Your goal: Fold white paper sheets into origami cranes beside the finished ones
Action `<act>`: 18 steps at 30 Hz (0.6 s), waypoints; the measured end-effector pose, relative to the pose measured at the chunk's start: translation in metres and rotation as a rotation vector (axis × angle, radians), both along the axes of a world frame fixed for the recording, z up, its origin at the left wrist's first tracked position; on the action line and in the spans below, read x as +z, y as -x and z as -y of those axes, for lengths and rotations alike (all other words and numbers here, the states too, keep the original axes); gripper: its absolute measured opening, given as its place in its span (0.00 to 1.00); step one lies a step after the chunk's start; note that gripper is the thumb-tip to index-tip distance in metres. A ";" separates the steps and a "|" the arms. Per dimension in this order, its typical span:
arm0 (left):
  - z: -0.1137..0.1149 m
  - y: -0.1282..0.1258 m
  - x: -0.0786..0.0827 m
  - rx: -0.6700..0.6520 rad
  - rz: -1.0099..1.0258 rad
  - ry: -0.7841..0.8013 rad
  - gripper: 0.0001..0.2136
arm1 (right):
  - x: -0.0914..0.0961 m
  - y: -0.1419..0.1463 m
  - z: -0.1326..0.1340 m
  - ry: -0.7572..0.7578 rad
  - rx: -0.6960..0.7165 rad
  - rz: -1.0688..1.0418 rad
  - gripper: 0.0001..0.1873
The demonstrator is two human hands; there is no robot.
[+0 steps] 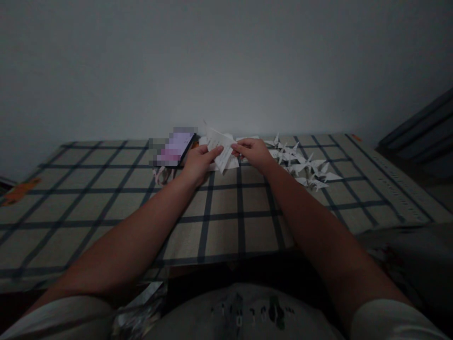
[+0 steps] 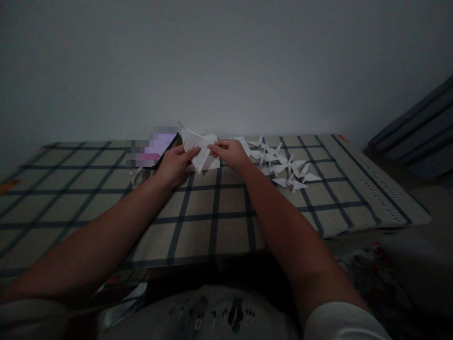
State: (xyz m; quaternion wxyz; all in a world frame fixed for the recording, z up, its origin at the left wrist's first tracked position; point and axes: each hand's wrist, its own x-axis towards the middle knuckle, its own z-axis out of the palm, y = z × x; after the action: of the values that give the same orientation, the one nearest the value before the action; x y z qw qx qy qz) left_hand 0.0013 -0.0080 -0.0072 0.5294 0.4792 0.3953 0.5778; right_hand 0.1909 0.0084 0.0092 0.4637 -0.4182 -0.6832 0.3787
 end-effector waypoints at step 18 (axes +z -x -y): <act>-0.003 0.002 0.001 0.061 -0.026 -0.018 0.20 | 0.001 0.000 -0.004 0.072 -0.114 -0.126 0.11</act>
State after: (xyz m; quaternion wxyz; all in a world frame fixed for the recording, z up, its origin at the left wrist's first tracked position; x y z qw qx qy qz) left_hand -0.0007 -0.0052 -0.0064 0.5019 0.4790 0.4112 0.5913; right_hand 0.1906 0.0121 0.0100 0.5113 -0.4483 -0.6134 0.4017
